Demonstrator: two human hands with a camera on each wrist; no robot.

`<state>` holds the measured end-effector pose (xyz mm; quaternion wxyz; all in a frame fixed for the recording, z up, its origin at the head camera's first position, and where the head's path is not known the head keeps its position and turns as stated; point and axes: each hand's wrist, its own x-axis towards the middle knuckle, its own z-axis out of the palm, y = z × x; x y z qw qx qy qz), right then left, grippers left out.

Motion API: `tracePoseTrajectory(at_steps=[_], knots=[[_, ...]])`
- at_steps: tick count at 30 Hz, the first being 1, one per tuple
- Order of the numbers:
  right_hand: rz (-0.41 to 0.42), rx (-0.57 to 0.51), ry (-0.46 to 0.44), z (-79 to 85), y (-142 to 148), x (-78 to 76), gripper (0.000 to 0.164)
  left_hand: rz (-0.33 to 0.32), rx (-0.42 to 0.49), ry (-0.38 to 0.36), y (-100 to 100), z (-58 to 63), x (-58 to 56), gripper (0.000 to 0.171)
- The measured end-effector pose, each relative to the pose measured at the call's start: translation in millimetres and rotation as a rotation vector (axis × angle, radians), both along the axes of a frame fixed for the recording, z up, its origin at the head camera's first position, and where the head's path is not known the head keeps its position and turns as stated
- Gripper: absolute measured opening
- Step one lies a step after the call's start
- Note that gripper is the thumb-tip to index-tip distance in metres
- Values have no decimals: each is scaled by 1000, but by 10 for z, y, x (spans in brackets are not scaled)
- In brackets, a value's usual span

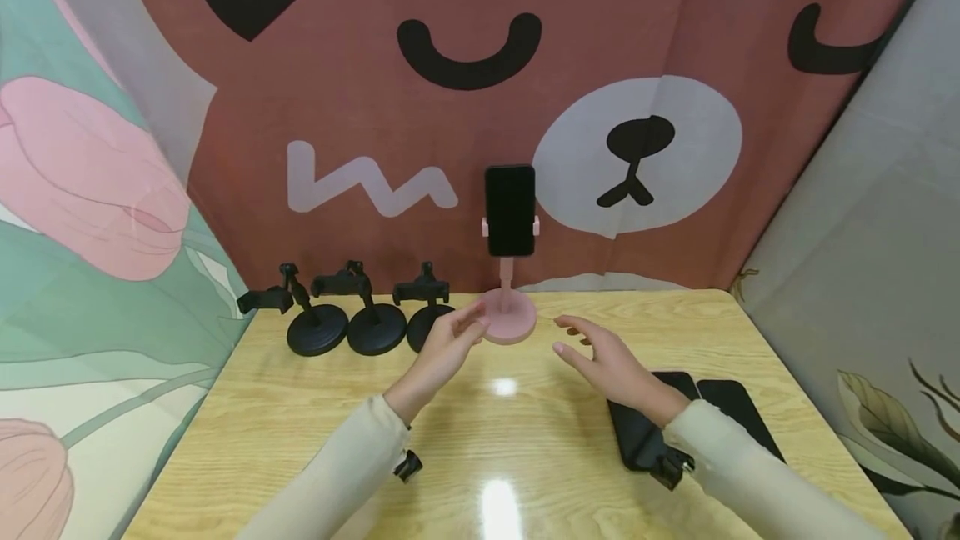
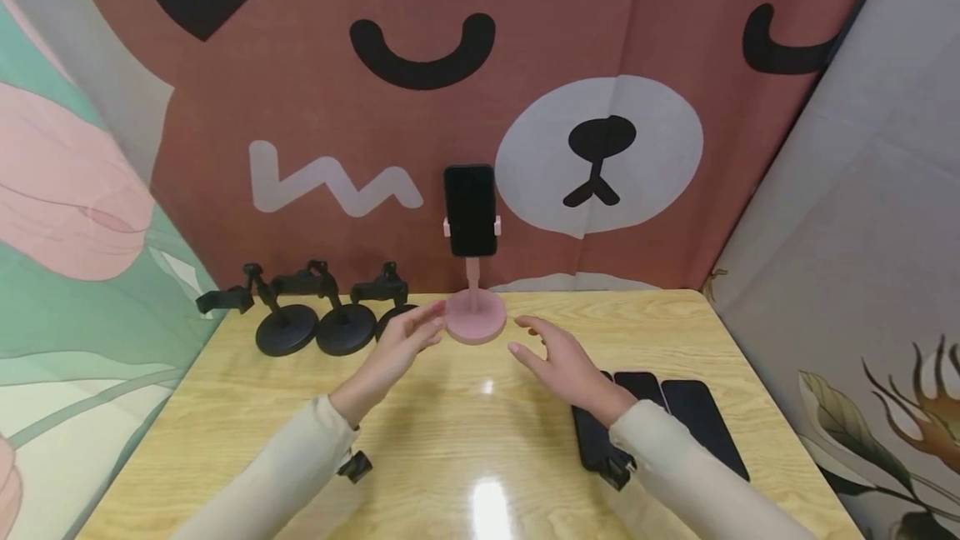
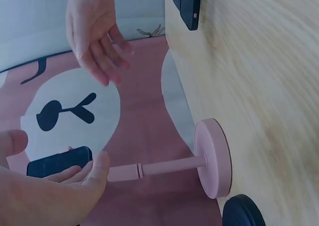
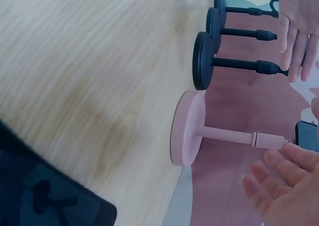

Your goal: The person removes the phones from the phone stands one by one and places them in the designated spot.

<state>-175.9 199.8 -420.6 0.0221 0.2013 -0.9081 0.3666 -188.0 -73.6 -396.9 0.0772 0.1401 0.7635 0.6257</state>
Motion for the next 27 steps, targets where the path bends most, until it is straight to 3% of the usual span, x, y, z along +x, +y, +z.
tracePoseTrajectory(at_steps=[13,19,27], knots=[[-56,-244,-99,56,-92,-241,55,32,0,-3,164,130,-108,61],[-100,-283,-118,138,-143,-333,56,41,27,-10,214,235,-163,64],[-157,-311,-166,247,-239,-483,58,105,60,-40,315,335,-283,69]])
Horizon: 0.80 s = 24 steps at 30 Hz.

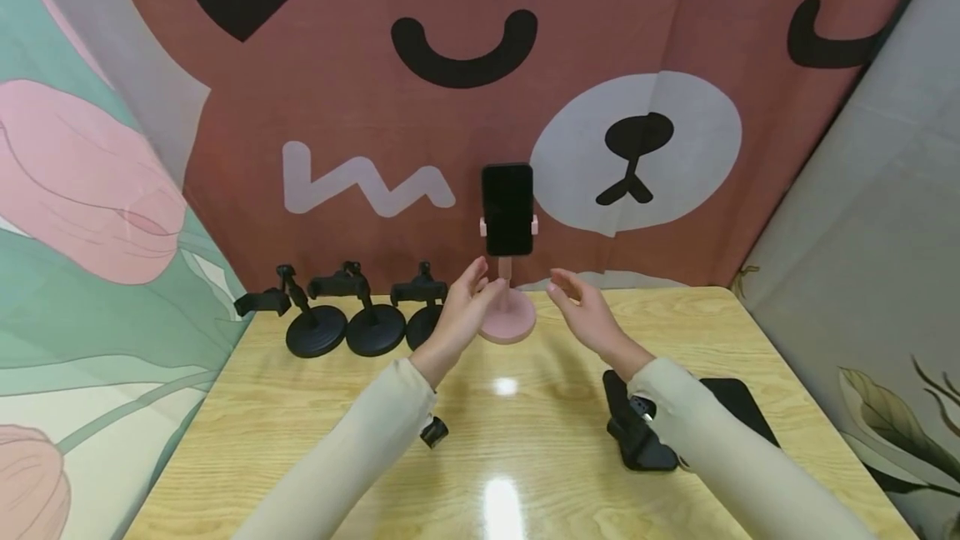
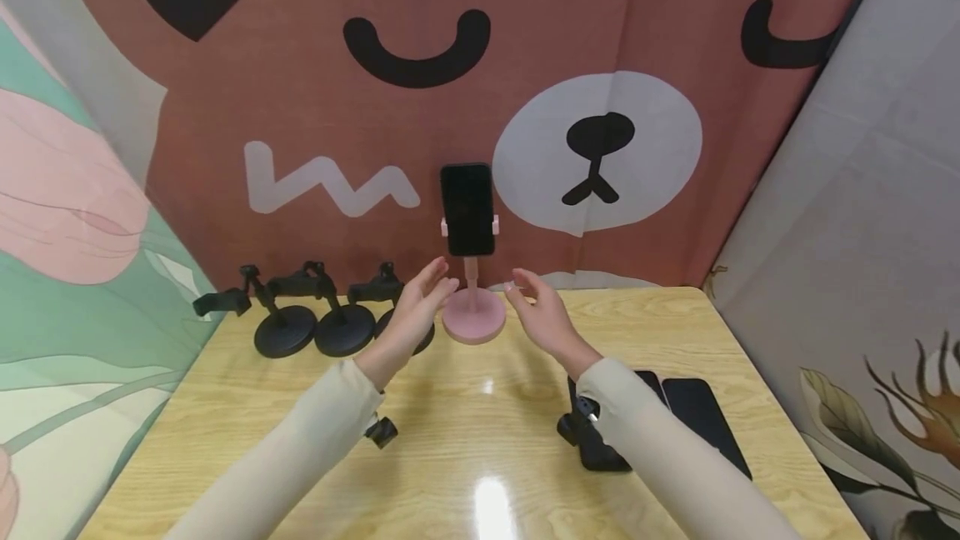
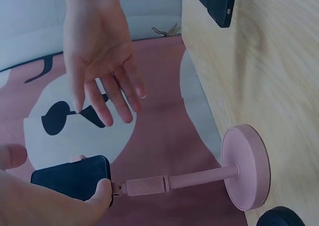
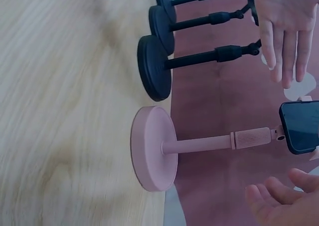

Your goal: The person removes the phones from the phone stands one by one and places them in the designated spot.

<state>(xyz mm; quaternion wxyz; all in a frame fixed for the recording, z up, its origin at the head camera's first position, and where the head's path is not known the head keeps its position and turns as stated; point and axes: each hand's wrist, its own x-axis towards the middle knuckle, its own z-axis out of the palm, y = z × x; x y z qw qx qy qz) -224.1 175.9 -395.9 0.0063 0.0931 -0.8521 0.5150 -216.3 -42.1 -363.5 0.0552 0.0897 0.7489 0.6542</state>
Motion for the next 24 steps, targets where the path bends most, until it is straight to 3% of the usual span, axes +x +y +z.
tracePoseTrajectory(at_steps=[5,14,24], knots=[[-22,-24,-26,31,-34,-79,59,39,-1,-3,53,25,-96,70],[-52,-49,-5,226,-149,-248,54,116,0,-62,99,180,-271,69],[-98,-71,-80,389,-263,-447,58,150,-18,-59,190,194,-438,73]])
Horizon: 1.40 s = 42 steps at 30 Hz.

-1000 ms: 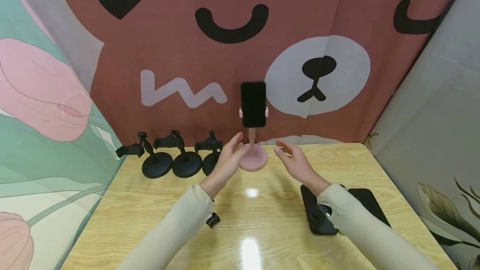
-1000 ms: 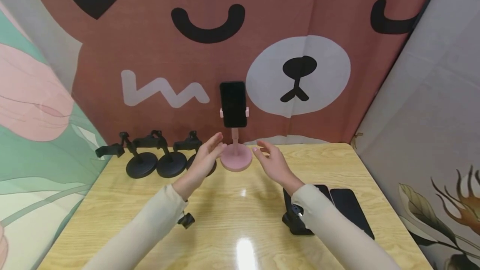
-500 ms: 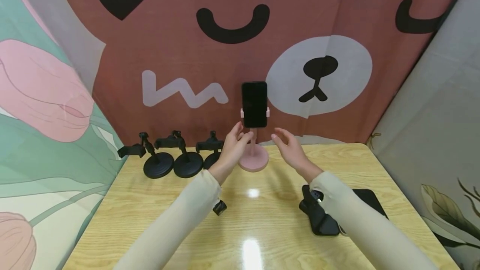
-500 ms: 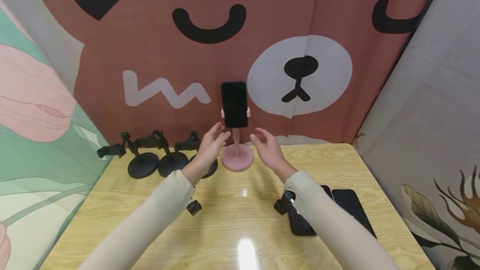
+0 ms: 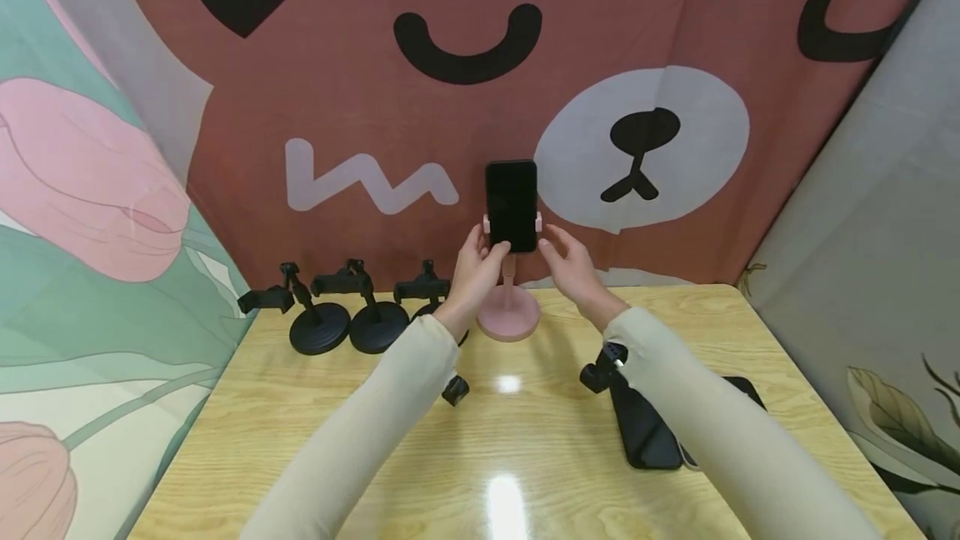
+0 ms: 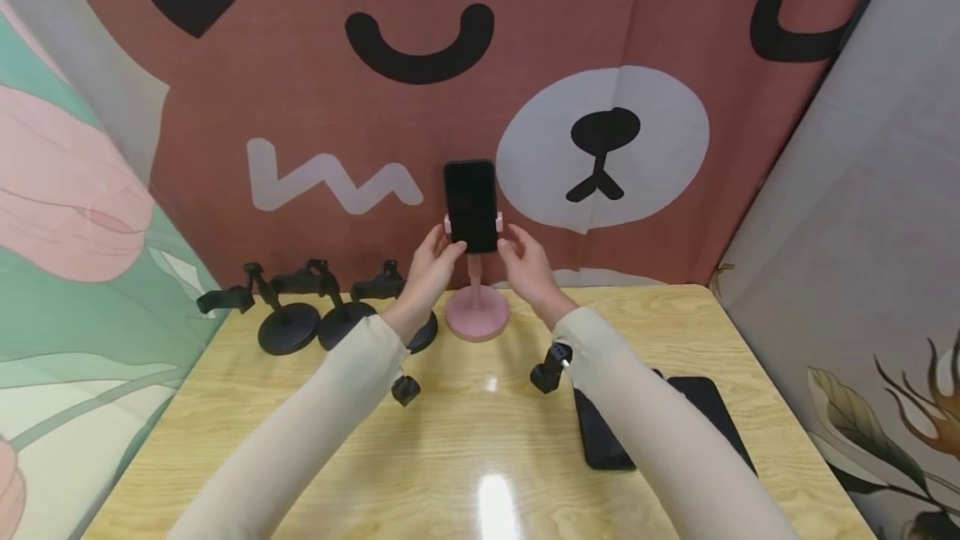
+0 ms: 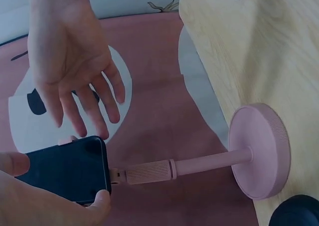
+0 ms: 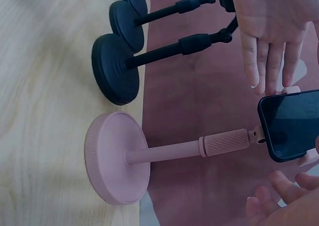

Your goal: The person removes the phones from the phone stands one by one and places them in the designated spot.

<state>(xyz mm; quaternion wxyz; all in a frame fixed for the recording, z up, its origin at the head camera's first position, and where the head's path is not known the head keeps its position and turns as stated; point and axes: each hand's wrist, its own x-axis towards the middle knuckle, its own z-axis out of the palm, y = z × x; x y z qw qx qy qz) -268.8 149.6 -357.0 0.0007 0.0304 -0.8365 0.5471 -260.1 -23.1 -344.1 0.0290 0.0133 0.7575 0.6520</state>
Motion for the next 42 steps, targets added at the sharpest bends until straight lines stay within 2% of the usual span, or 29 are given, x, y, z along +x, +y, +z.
tracePoseTrajectory(at_steps=[5,10,19,22,25,29,34,42], knots=[[21,-20,-35,66,-31,-80,62,5,21,13,56,63,-68,72],[31,-39,-42,119,-65,-118,61,30,52,-22,85,113,-136,69],[25,-86,-58,189,-87,-160,57,38,55,-50,62,107,-219,60],[18,-99,-73,190,-80,-171,56,59,51,-34,44,92,-224,55],[19,-115,-72,177,-70,-175,55,90,92,-26,28,84,-225,50],[6,-140,-31,153,-43,-161,51,121,157,-35,17,86,-209,45],[0,-167,15,103,7,-133,47,160,183,-44,12,86,-179,38],[-12,-190,58,60,42,-65,46,172,190,-54,-13,79,-153,32]])
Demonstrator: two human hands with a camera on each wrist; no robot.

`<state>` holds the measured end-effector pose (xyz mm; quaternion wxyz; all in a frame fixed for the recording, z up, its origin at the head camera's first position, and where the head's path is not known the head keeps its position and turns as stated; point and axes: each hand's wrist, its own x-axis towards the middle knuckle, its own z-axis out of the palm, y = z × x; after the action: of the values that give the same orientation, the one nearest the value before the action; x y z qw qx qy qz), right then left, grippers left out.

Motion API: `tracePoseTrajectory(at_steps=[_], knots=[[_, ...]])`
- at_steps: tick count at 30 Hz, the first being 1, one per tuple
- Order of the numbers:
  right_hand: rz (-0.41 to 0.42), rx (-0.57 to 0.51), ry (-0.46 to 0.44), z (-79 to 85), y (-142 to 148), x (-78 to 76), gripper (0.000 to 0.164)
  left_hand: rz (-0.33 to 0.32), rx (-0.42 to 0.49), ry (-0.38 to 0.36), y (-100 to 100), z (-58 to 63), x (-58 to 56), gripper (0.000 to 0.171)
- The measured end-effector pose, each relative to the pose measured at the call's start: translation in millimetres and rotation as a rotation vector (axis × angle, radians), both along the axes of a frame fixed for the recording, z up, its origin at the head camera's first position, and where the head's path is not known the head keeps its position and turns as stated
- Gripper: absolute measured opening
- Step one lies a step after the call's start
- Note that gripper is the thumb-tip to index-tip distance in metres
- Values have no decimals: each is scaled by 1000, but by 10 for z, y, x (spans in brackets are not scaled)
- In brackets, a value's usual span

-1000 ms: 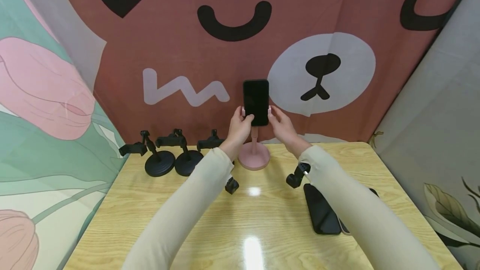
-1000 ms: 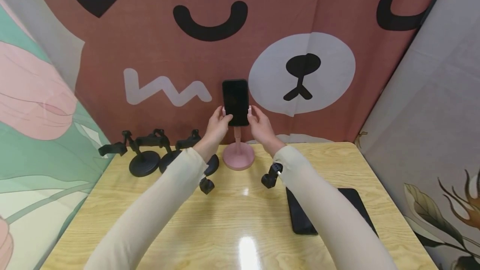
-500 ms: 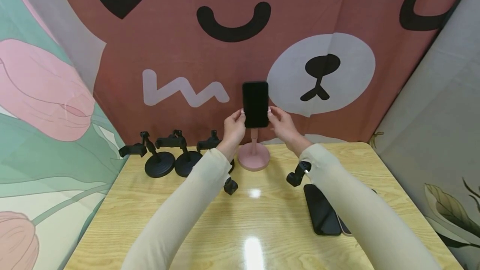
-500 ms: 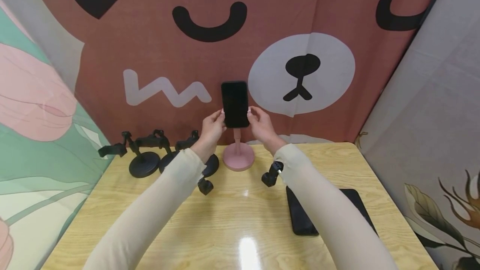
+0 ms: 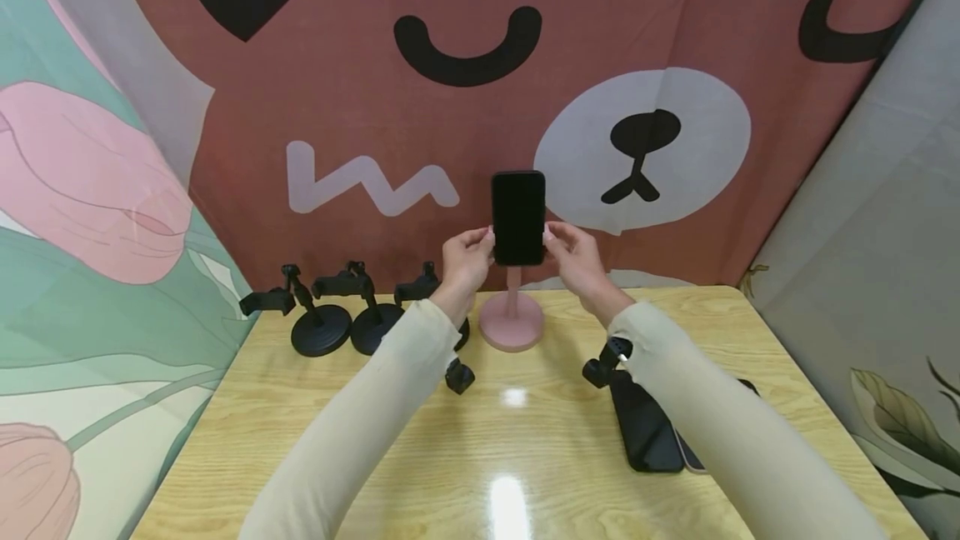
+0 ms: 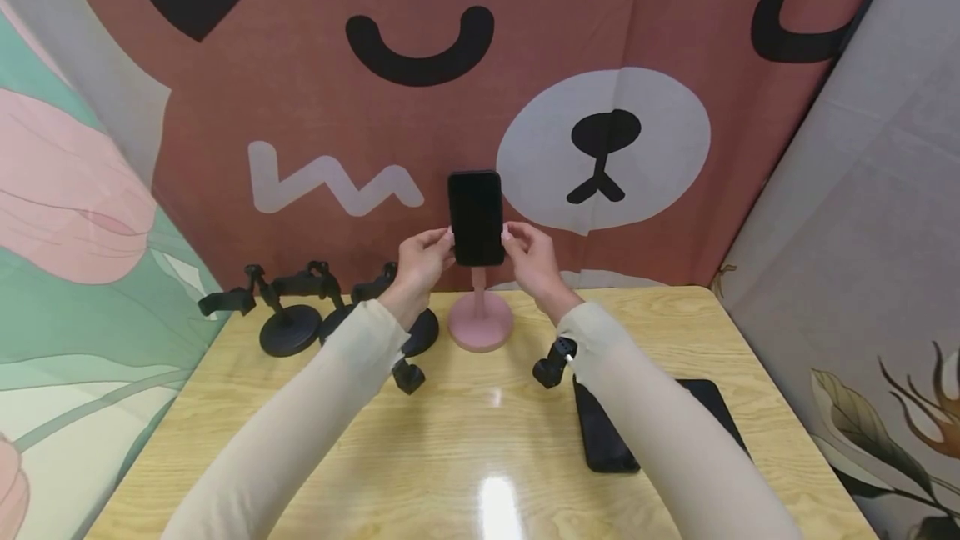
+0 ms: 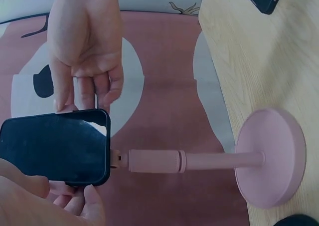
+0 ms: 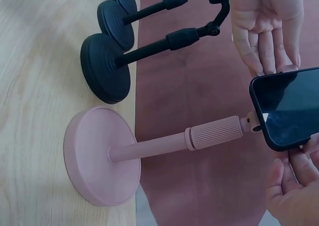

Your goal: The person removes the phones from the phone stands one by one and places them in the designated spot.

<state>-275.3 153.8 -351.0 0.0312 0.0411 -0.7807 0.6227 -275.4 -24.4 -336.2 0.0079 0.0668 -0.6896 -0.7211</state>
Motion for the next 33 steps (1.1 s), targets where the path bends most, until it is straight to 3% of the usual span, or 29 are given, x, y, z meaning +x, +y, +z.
tracePoseTrajectory(at_steps=[13,23,33], knots=[[-54,-2,75,45,42,126,46,-25,-8,43,-12,43,118,31],[-38,1,100,171,85,260,46,-88,-106,99,-52,123,248,37],[-23,-43,135,280,62,464,46,-129,-97,155,-147,172,439,39]])
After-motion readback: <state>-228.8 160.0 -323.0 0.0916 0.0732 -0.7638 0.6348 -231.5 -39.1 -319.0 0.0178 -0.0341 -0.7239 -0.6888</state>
